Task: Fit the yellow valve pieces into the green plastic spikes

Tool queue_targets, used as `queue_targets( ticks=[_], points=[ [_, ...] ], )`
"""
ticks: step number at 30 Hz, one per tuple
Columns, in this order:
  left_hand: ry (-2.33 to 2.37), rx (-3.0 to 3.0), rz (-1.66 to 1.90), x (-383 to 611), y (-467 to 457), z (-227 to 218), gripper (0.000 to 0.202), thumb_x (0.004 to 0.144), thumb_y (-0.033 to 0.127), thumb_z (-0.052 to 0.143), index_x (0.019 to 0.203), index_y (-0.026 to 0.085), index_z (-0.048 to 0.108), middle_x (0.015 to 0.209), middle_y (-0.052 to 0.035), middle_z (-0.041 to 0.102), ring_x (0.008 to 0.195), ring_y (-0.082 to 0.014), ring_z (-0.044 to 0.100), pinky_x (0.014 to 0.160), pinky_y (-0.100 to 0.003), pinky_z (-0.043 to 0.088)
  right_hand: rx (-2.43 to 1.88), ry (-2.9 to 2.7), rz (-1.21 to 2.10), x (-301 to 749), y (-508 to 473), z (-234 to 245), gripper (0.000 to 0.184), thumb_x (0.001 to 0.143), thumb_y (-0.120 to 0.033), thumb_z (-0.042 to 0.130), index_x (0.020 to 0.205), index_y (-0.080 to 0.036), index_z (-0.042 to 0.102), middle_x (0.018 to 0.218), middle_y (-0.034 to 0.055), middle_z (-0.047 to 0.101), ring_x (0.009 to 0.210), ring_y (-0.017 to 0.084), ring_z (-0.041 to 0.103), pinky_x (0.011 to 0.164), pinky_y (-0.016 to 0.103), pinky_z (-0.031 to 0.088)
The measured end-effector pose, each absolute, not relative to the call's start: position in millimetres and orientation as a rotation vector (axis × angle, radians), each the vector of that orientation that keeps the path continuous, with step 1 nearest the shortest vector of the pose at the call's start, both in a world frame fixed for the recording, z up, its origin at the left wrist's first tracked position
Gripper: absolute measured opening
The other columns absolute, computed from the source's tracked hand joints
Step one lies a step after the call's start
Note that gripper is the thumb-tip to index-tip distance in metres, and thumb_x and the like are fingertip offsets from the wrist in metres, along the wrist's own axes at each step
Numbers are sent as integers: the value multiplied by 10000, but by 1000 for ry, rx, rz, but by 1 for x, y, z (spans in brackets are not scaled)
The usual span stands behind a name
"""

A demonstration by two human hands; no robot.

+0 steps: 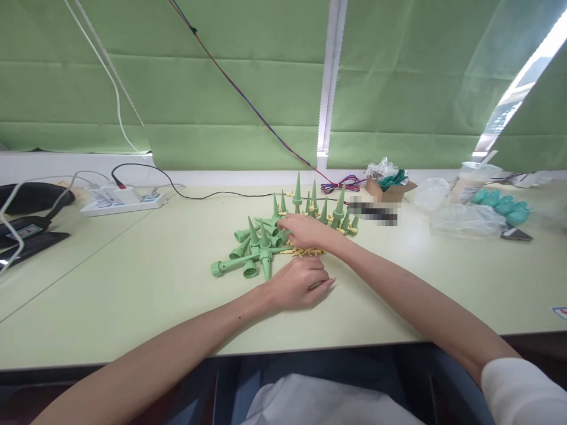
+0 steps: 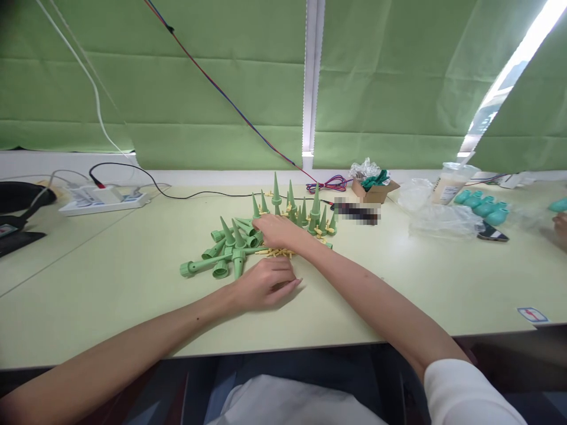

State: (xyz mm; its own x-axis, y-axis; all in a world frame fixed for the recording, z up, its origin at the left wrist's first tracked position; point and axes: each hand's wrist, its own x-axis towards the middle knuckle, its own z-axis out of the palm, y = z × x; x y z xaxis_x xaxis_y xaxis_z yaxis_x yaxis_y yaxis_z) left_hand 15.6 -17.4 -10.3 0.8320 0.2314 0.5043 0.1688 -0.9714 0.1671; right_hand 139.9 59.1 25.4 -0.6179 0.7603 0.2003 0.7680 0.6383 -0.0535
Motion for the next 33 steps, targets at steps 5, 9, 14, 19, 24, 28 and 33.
queue_targets(
  ticks=[5,9,14,19,24,28,33],
  points=[
    [351,2876,813,15,-16,-10,365,954,222,462,607,163,558,590,-33,551,602,-142,521,582,-290,373,-1273,-2676,-49,141,56,26,358,838,-100,501,1171,-186,600,1104,116,595,896,240,597,634,297,405],
    [374,2865,801,15,-16,-10,364,952,222,464,608,162,567,596,-34,558,605,-142,517,599,-290,385,-1309,-2682,-18,139,53,27,287,861,-223,562,1143,-199,605,1127,114,539,788,211,586,596,289,397],
    [397,2861,803,15,-16,-11,370,954,230,462,607,163,573,594,-38,563,606,-145,521,598,-296,392,-1343,-2678,-4,137,55,19,236,902,-271,583,1123,-188,594,1119,110,519,741,186,571,623,291,420],
    [382,2854,837,15,-15,-11,360,953,236,469,613,169,563,601,-32,559,606,-140,520,597,-289,403,-1316,-2642,-75,137,60,9,194,923,-255,585,1098,-172,577,1129,108,521,707,166,562,631,296,430],
    [405,2787,1090,14,-15,-8,278,970,227,451,738,164,590,690,-39,609,651,-134,547,611,-270,422,-1342,-2551,-106,143,53,13,203,941,-240,568,1124,-151,562,1154,117,501,672,138,556,625,293,439],
    [640,2540,1321,12,-15,-6,215,978,250,447,805,177,551,674,-5,582,588,-111,510,579,-256,413,-1344,-2400,-56,152,39,18,234,962,-239,530,1179,-152,528,1178,115,486,683,132,548,638,290,446],
    [947,2090,1403,8,-12,0,210,998,344,424,852,200,469,697,10,542,576,-102,497,552,-247,419,-1143,-2274,-65,169,19,16,265,991,-215,415,1234,-139,489,1209,151,476,807,180,557,653,295,462]
  ],
)
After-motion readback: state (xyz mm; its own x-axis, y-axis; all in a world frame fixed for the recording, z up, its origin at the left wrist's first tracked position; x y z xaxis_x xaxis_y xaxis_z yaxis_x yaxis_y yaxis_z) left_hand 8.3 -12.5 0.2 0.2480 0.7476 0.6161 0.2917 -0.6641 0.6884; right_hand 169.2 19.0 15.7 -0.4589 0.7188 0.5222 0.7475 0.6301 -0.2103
